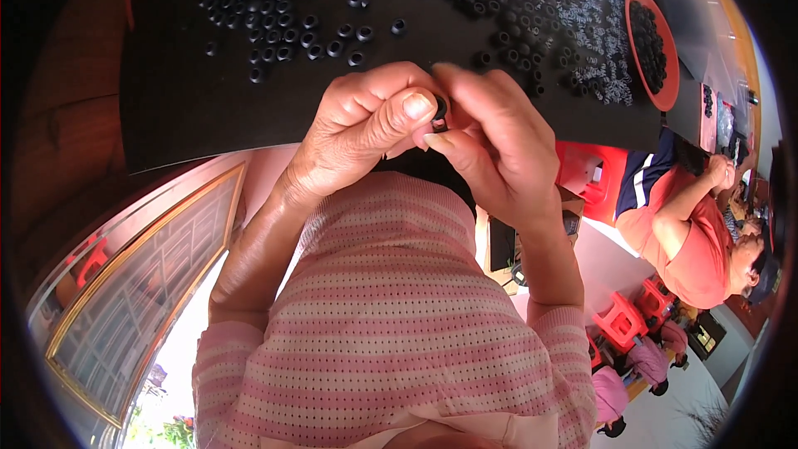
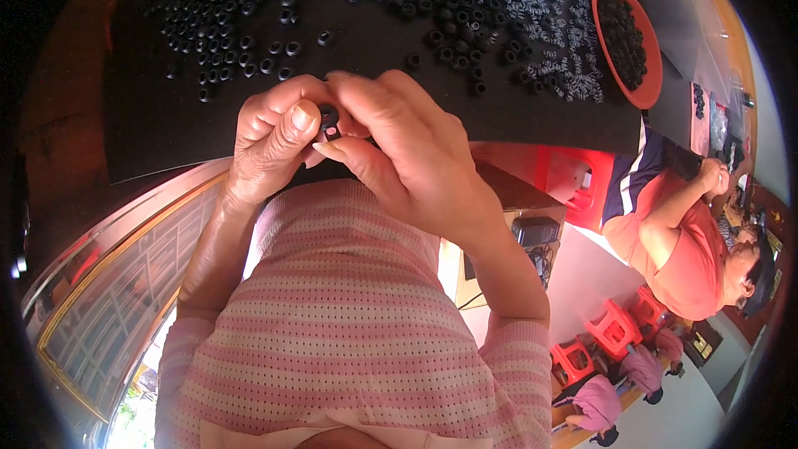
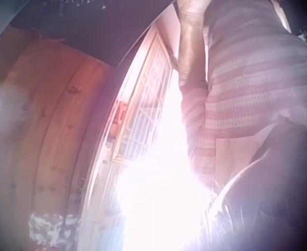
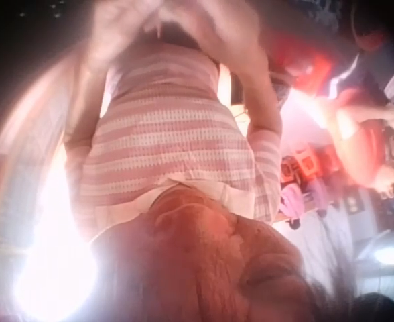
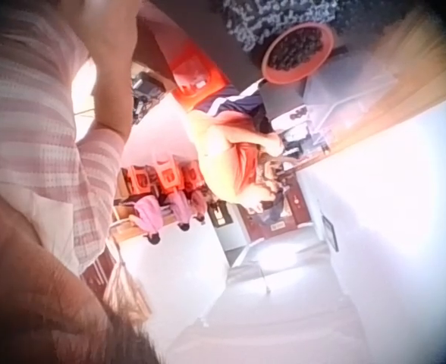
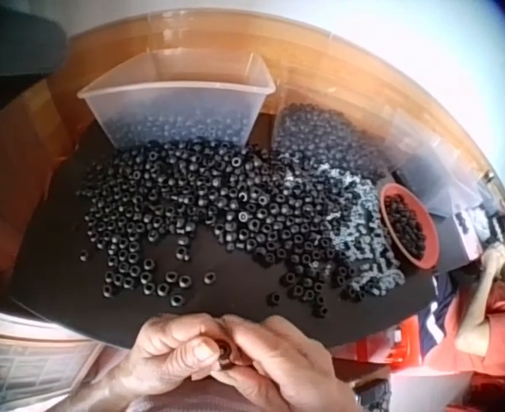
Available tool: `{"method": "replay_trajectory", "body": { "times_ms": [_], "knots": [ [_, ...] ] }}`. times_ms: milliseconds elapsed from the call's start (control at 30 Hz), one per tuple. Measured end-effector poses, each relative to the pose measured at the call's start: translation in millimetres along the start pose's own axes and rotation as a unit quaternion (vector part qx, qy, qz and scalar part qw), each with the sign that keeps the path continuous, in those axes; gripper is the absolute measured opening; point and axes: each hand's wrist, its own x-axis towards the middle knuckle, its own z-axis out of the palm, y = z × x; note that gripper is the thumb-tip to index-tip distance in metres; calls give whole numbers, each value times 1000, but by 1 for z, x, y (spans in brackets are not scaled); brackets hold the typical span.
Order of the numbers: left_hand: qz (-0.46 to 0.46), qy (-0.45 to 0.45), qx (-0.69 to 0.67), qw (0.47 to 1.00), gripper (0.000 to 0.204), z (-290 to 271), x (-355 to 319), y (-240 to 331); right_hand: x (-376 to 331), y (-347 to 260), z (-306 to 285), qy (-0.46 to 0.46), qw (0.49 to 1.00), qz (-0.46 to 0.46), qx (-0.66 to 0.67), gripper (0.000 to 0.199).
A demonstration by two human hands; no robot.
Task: Assembling small black rubber or plastic ring components at a workstation.
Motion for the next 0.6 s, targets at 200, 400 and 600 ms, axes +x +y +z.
{"method": "replay_trajectory", "body": {
  "times_ms": [200, 400, 600],
  "knots": [
    [-8, -15, -2, 1000, 28, -4, 1, 4, 1, 7, -1, -43, 994, -91, -39, 37],
    [-2, -17, 42, 999, 33, -3, 0, 0, -2, 10, -2, -33, 993, -105, -45, 30],
    [-42, -57, 76, 995, 39, -3, 3, 10, 0, 15, -5, -45, 986, -146, -69, 30]
  ]
}}
